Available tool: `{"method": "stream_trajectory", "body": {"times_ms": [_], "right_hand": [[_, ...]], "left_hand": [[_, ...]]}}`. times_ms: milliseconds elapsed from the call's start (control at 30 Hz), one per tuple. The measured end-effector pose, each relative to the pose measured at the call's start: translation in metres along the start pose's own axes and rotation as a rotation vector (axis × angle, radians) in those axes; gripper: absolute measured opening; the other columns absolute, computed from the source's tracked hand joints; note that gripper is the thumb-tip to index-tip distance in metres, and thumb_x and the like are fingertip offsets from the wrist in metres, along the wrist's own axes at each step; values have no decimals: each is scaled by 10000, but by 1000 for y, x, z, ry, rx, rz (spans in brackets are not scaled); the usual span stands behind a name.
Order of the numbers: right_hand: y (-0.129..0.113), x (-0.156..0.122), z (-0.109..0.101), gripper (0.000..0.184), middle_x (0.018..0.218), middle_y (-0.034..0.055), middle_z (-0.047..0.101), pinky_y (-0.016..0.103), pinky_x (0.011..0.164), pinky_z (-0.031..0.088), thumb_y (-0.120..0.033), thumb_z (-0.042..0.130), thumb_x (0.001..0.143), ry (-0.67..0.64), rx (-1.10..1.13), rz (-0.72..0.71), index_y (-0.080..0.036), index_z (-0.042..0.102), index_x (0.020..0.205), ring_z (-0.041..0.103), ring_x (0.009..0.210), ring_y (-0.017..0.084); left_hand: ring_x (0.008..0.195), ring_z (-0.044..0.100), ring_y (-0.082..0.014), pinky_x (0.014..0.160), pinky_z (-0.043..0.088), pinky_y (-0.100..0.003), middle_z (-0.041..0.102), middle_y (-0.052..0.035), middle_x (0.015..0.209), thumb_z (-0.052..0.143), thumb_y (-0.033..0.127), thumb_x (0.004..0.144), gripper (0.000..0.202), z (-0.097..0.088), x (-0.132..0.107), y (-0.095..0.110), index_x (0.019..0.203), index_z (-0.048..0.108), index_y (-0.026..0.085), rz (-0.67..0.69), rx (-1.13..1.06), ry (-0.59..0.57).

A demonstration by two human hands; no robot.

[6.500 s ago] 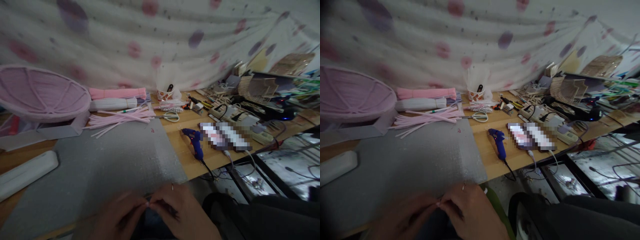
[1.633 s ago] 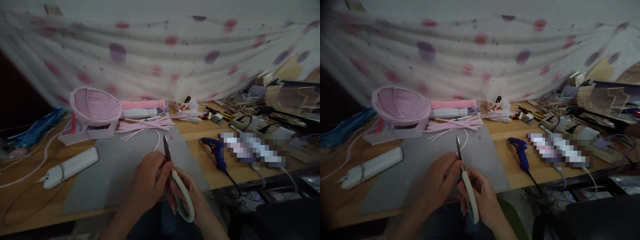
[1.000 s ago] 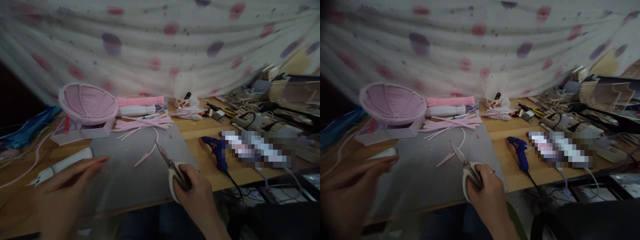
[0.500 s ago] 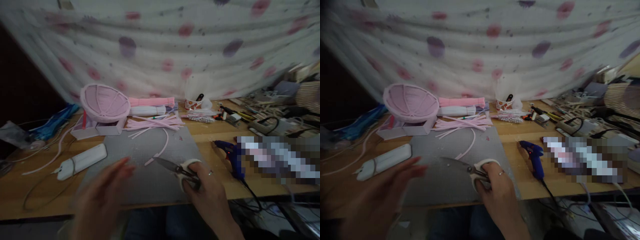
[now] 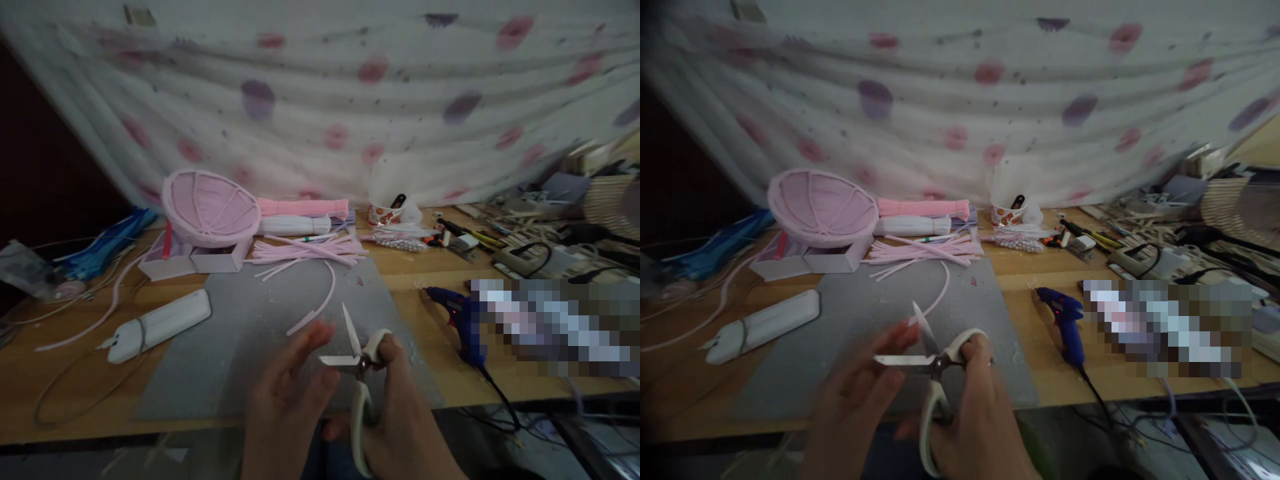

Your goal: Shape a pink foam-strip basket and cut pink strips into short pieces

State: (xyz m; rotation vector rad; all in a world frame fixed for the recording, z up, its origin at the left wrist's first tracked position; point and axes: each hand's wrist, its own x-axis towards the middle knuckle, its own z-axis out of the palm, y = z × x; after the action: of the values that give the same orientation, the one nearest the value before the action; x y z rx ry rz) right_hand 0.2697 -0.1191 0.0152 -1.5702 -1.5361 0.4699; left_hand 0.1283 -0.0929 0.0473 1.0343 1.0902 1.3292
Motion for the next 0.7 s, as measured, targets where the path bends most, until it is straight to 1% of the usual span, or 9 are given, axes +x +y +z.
{"method": "stream_trajectory", "body": {"times_ms": [100,200,333,433,467,533,600,633,700], "right_hand": [[-2,2,-5,424,925,38,528,326,625,476,-200,646,710,104,-137,-117,-233,421,1068,573,744,214],[0,7,-9,351,949,48,498,322,647,462,-250,645,773,181,-239,-260,-227,424,1045,550,795,221],[5,8,-8,418,1033,87,497,347,703,480,-365,701,813,206,-322,-367,-206,420,1078,543,903,253],[11,7,-9,448,1016,87,495,360,707,481,-397,713,819,218,-372,-403,-194,423,1095,535,906,261],[13,7,-11,455,999,84,491,363,697,480,-421,711,822,231,-395,-401,-191,425,1092,532,890,262],[17,9,-14,467,967,79,481,369,678,480,-496,690,835,271,-446,-380,-186,429,1067,527,854,260],[20,12,-17,463,946,74,474,372,667,484,-554,657,853,308,-484,-356,-189,429,1025,528,827,255],[21,13,-18,452,941,72,473,370,666,486,-562,644,863,314,-493,-356,-192,429,1007,531,825,254],[19,14,-19,434,939,70,475,367,667,490,-554,637,871,307,-497,-363,-193,433,1000,538,834,255]], "left_hand": [[979,732,-207,904,568,-282,804,-3,982,829,378,703,233,-1,-2,10,914,791,287,91,16,26],[783,722,-148,717,570,-201,780,43,801,770,320,763,32,-1,-4,22,787,778,301,176,125,68],[673,664,-113,679,525,-188,733,70,703,693,242,811,103,0,-3,30,732,737,292,365,305,122],[641,632,-110,623,493,-194,693,58,683,613,248,877,182,-2,-3,34,716,696,262,441,404,152],[648,631,-112,614,489,-195,687,53,684,580,255,900,221,-4,-3,36,703,680,254,450,427,185],[682,647,-115,632,501,-196,695,55,699,556,267,926,254,-10,-2,42,695,662,256,451,443,315],[717,677,-119,672,535,-198,727,67,734,600,291,912,205,-16,0,49,727,687,277,410,422,424],[720,689,-123,687,553,-203,741,71,743,639,307,889,163,-19,1,50,743,710,290,377,408,415],[712,701,-129,698,575,-207,763,68,751,720,317,817,63,-22,2,51,767,756,310,291,371,278]]}}
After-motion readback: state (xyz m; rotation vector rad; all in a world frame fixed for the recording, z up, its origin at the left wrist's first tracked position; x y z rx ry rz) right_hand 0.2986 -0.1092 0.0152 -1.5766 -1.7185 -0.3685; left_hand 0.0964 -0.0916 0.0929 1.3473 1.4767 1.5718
